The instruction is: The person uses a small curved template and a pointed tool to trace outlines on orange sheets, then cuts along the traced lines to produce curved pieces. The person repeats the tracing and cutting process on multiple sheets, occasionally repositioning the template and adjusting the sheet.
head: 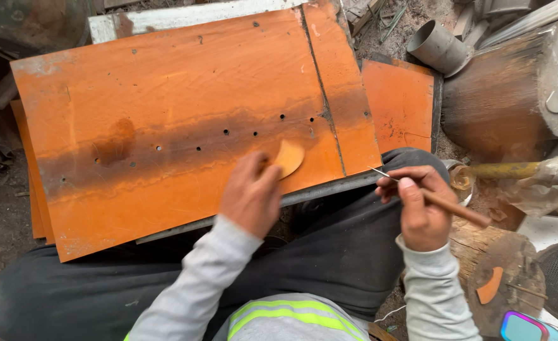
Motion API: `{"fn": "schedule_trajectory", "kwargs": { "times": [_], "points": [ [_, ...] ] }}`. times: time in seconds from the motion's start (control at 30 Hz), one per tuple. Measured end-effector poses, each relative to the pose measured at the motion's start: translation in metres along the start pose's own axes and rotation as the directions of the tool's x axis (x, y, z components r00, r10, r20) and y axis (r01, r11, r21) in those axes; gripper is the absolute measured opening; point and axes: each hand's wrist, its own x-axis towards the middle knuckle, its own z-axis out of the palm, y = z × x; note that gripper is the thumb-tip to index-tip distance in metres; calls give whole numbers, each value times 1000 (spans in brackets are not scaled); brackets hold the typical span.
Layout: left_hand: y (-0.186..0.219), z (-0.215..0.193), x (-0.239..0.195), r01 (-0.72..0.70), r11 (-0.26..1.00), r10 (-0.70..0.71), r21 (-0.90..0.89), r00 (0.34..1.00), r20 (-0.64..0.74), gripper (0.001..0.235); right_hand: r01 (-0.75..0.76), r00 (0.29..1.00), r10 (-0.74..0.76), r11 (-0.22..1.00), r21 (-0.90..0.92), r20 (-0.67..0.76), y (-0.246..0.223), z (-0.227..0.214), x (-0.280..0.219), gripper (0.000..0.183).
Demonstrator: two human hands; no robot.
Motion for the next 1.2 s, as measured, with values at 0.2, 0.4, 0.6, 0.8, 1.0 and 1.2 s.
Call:
{"fn": "schedule_trajectory", "kwargs": {
  "times": [0.2, 0.4, 0.6, 0.8, 1.0, 1.2],
  "points": [
    [-19, -53, -67, 115, 984, -95, 138, 985, -141, 31, 98, 995, -100, 992, 79, 16, 19, 39, -20, 17],
    [-20, -50, -95, 94, 970, -46, 224, 977, -210, 36, 360, 877, -333, 933, -15, 347, 23, 91, -50, 16],
    [-3, -79, -105, 168, 963, -219, -209, 943, -251, 19, 378, 752, -325, 925, 29, 573, 15, 112, -66, 12],
    [-1, -85, -99, 273, 880, -206, -388, 957, 207, 15, 397, 775, -389, 913, 94, 499, -23, 109, -55, 35],
    [20, -61, -86, 301, 835, -230, -460, 952, 204, 23, 306, 736, -259, 951, 34, 625, -11, 106, -57, 14],
    [-62, -131, -79, 337, 898, -205, 283, 889, -410, 31, 283, 942, -246, 948, -144, 227, -8, 70, -17, 24]
  ]
}}
